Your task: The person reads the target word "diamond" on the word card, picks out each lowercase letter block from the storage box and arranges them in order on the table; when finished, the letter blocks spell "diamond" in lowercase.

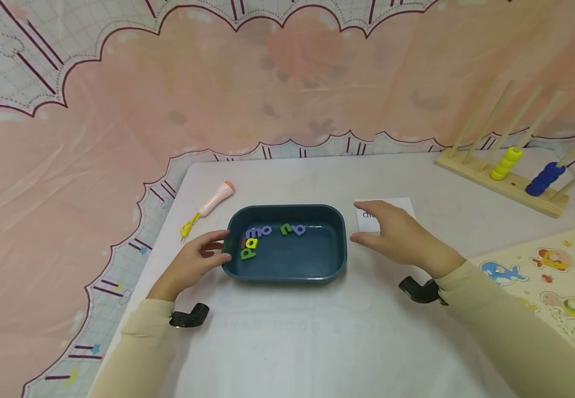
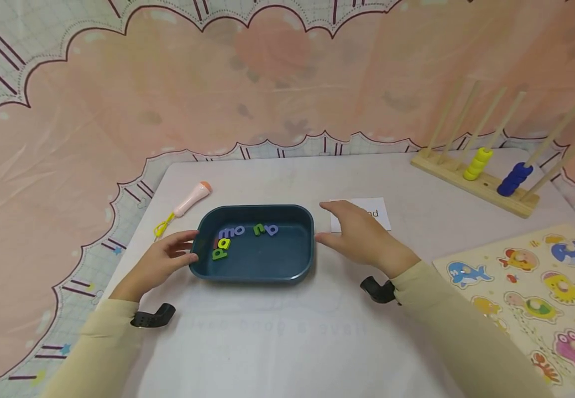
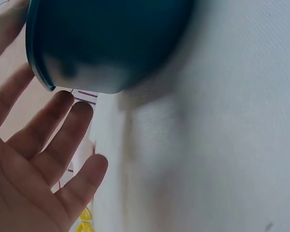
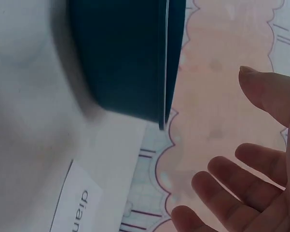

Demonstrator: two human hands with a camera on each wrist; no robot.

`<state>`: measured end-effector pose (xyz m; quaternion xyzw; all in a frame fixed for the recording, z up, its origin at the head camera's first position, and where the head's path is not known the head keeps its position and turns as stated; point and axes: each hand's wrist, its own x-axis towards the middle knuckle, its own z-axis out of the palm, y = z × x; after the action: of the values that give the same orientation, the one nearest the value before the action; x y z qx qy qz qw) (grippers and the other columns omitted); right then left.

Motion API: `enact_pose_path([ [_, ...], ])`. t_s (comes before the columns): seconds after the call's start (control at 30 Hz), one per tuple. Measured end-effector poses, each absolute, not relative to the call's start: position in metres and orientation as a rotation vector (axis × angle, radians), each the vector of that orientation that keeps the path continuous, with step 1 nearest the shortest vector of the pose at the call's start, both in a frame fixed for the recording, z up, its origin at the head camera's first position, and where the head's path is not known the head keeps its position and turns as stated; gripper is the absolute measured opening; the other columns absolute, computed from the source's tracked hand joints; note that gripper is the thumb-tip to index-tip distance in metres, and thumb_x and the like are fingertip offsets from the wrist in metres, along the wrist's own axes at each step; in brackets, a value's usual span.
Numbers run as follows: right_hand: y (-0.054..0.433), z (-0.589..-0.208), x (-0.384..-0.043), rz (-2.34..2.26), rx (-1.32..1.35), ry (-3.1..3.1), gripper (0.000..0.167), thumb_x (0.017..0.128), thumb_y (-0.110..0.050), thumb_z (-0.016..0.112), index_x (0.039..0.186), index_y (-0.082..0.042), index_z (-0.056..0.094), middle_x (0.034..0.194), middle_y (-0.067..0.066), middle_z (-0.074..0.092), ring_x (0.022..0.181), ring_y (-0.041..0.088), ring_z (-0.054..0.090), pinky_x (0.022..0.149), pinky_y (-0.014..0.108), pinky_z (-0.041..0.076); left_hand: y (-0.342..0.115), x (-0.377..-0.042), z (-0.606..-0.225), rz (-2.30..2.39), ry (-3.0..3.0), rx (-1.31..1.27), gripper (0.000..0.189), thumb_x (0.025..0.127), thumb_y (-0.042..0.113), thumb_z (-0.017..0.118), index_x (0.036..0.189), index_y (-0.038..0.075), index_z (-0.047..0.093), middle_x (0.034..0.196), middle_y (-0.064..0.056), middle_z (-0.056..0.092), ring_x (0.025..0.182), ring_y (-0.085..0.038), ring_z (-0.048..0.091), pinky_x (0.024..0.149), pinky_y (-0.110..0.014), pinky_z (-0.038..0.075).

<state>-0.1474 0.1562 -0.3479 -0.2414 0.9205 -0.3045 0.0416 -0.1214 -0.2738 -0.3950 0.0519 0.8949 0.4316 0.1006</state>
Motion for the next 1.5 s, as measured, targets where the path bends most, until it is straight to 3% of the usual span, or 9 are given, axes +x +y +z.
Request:
enact_pose_path([
  [0.27, 0.134, -0.358, -0.149, -0.969, -0.776, 2.750, 0.068, 0.090, -0.030, 0.076, 0.145, 0.000, 0.049, 0.142, 0.017, 0.055, 0.127, 0.034, 0.053, 0.105, 0.052, 0.042, -0.274, -0.123, -0.402, 1.412, 2.511, 0.167, 0.059, 0.096, 0.016, 0.069, 0.149, 0.008, 0.046, 0.151, -0.020, 0.043, 0.130, -0.042, 0.049, 0.100, -0.051, 0.047],
  [0.5, 0.119, -0.360, -0.150, -0.962, -0.805, 2.702, 0.068, 0.090, -0.031, 0.075, 0.145, -0.001, 0.050, 0.139, 0.017, 0.056, 0.126, 0.032, 0.054, 0.106, 0.050, 0.042, -0.275, -0.122, -0.408, 1.495, 2.434, 0.187, 0.059, 0.096, 0.010, 0.067, 0.150, 0.005, 0.044, 0.151, -0.023, 0.041, 0.124, -0.038, 0.054, 0.091, -0.026, 0.049],
  [0.6, 0.115, -0.358, -0.151, -0.957, -0.813, 2.701, 0.067, 0.090, -0.032, 0.075, 0.145, -0.002, 0.050, 0.140, 0.017, 0.056, 0.126, 0.032, 0.054, 0.106, 0.050, 0.041, -0.275, -0.122, -0.409, 1.523, 2.415, 0.190, 0.060, 0.097, 0.010, 0.067, 0.151, 0.005, 0.042, 0.153, -0.023, 0.038, 0.124, -0.039, 0.054, 0.089, -0.021, 0.048],
  [1.27, 0.070, -0.358, -0.165, -0.906, -0.964, 2.638, 0.063, 0.093, -0.031, 0.074, 0.144, -0.002, 0.052, 0.143, 0.013, 0.054, 0.130, 0.028, 0.051, 0.109, 0.044, 0.039, -0.271, -0.121, -0.410, 1.554, 2.396, 0.122, 0.060, 0.098, 0.010, 0.065, 0.152, 0.007, 0.039, 0.156, -0.022, 0.034, 0.128, -0.040, 0.049, 0.095, -0.026, 0.047],
  [1.5, 0.051, -0.360, -0.165, -0.851, -1.033, 2.623, 0.062, 0.094, -0.032, 0.072, 0.144, -0.002, 0.051, 0.145, 0.013, 0.053, 0.135, 0.027, 0.047, 0.111, 0.042, 0.037, -0.271, -0.119, -0.410, 1.566, 2.384, 0.119, 0.060, 0.098, 0.008, 0.065, 0.152, 0.006, 0.039, 0.155, -0.023, 0.034, 0.125, -0.040, 0.051, 0.090, -0.022, 0.048],
])
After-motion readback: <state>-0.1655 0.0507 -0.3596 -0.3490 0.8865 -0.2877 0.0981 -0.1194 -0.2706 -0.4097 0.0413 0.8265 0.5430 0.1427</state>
